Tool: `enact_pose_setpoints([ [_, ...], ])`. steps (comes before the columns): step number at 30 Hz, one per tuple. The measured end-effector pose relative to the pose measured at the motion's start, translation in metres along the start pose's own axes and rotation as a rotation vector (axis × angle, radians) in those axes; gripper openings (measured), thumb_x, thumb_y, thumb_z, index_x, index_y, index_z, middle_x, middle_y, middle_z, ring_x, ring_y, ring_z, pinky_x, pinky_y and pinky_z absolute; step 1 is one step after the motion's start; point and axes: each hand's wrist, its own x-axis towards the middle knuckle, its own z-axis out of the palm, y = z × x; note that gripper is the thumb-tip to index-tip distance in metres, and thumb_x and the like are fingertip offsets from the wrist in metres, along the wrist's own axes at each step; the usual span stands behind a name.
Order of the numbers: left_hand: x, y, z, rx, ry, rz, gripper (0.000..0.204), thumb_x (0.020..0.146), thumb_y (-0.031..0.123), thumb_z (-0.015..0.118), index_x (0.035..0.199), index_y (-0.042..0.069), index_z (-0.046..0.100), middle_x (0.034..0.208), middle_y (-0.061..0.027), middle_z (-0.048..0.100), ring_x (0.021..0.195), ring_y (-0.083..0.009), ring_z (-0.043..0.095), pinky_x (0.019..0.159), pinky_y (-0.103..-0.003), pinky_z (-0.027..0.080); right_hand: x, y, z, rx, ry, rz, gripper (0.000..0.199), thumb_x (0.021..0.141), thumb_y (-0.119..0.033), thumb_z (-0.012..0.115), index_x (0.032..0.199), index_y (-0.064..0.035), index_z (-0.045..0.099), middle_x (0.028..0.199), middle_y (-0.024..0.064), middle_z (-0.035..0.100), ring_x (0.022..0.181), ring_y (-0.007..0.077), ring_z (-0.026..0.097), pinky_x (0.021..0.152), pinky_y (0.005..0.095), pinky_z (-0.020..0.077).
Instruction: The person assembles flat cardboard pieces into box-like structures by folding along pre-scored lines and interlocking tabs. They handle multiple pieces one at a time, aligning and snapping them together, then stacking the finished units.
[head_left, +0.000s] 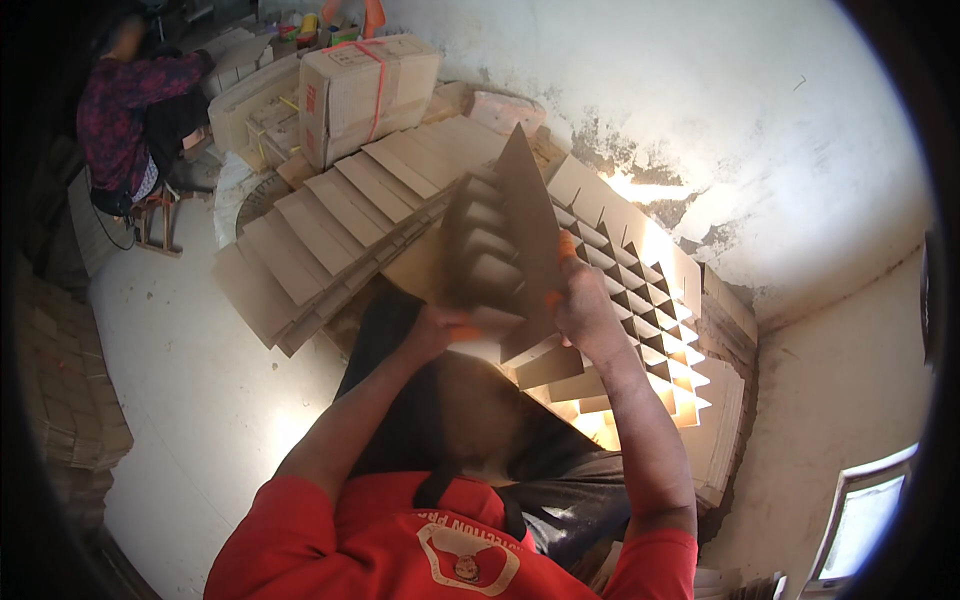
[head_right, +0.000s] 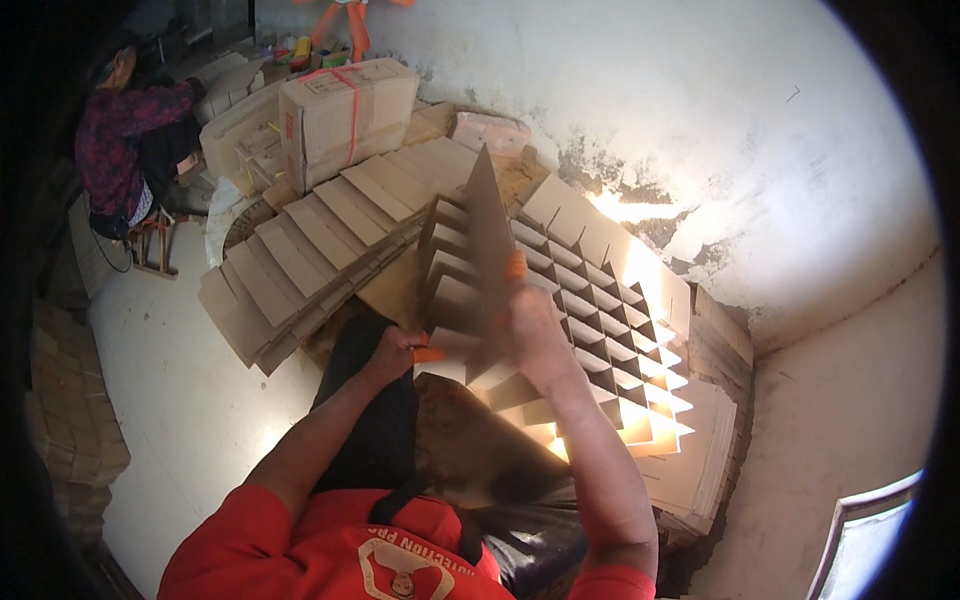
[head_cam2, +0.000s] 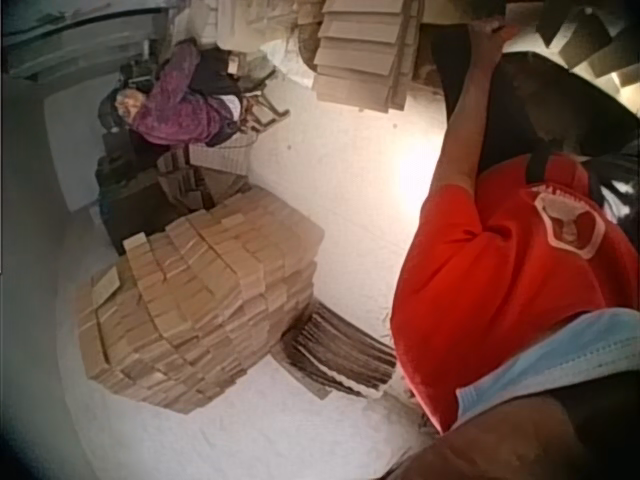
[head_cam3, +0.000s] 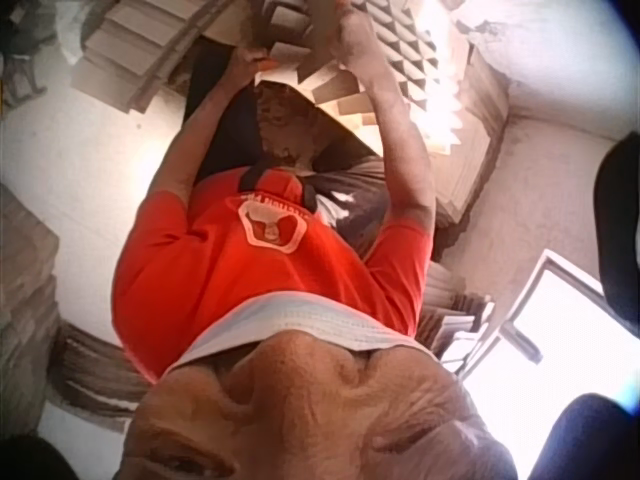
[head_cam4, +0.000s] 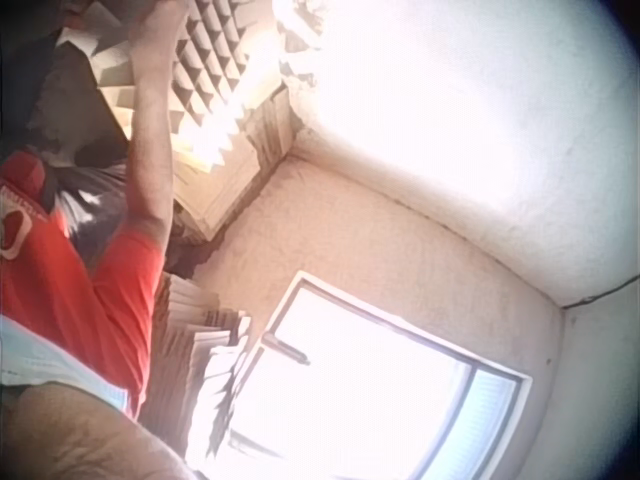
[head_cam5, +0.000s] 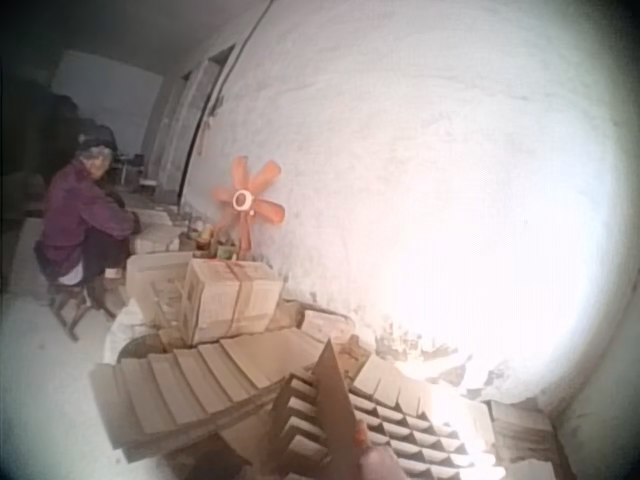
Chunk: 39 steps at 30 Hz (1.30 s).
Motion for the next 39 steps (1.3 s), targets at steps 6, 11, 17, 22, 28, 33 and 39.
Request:
enact_pose_setpoints([
  [6,-0.002,-0.006,0.003,-0.063,0.021,-0.01,0.014,0.077,0.005,0.078,0.087,-0.001,0.07,0.076,-0.0097,0.069,0.073,-0.0049,0.061,0.066,-0.025,0.049,0.006,-0.028,-0.011,0.178,-0.1,0.213,0.068,0.078,0.015,0.049,0.143,0.0031,0.034,0.08,0.0121,0.061,0.048,0.0163,0.056,0.036,0.0297,0.0444],
  [11,0.0,-0.016,0.005,0.01,0.006,0.03,0.016,0.077,0.003,0.076,0.092,-0.002,0.071,0.081,-0.0079,0.072,0.075,-0.0056,0.063,0.066,-0.025,0.049,0.004,-0.005,0.002,0.113,-0.12,0.13,0.076,0.079,0.016,0.047,0.149,-0.0007,0.024,0.08,0.011,0.061,0.048,0.0148,0.053,0.038,0.0283,0.0448],
  [17,0.0,-0.027,-0.007,-0.159,0.101,-0.084,0.022,0.08,0.004,0.074,0.102,-0.001,0.071,0.087,-0.004,0.072,0.077,-0.0089,0.065,0.072,-0.024,0.05,-0.007,-0.012,-0.003,0.135,-0.006,0.081,0.079,0.078,0.015,0.049,0.15,-0.0026,0.023,0.078,0.0108,0.063,0.049,0.0148,0.055,0.038,0.0288,0.045],
  [22,0.016,0.005,-0.009,-0.403,0.401,-0.125,0.036,0.083,0.003,0.071,0.119,0.0,0.065,0.104,-0.0052,0.069,0.092,-0.0114,0.063,0.081,-0.025,0.049,-0.014,0.0,0.003,0.012,0.011,-0.028,0.078,0.077,0.016,0.05,0.149,0.0016,0.023,0.078,0.0114,0.062,0.047,0.0158,0.055,0.037,0.0291,0.0445],
  [28,0.027,-0.038,0.002,-0.181,0.242,-0.256,0.033,0.082,-0.001,0.069,0.114,-0.001,0.065,0.102,-0.0058,0.069,0.093,-0.0107,0.063,0.082,-0.025,0.049,0.003,-0.008,-0.02,0.214,-0.109,0.081,0.07,0.076,0.017,0.048,0.143,0.007,0.033,0.085,0.0133,0.062,0.053,0.0181,0.059,0.037,0.0282,0.0449],
  [33,0.029,-0.042,-0.002,-0.148,0.165,-0.12,0.019,0.082,-0.005,0.064,0.1,-0.002,0.069,0.091,-0.0043,0.07,0.083,-0.0097,0.063,0.077,-0.024,0.049,0.009,-0.013,-0.011,0.152,-0.098,0.18,0.015,0.078,0.009,0.051,0.092,0.011,0.057,0.071,0.0181,0.062,0.048,0.0222,0.06,0.041,0.0322,0.0462],
  [39,0.03,-0.032,0.004,-0.177,0.233,-0.169,0.016,0.077,-0.001,0.068,0.093,0.0,0.072,0.083,-0.0051,0.071,0.077,-0.0083,0.062,0.073,-0.025,0.048,-0.009,0.002,-0.003,0.149,0.02,0.014,0.049,0.077,0.013,0.051,0.125,0.005,0.04,0.076,0.0155,0.061,0.046,0.021,0.058,0.04,0.0314,0.0466],
])
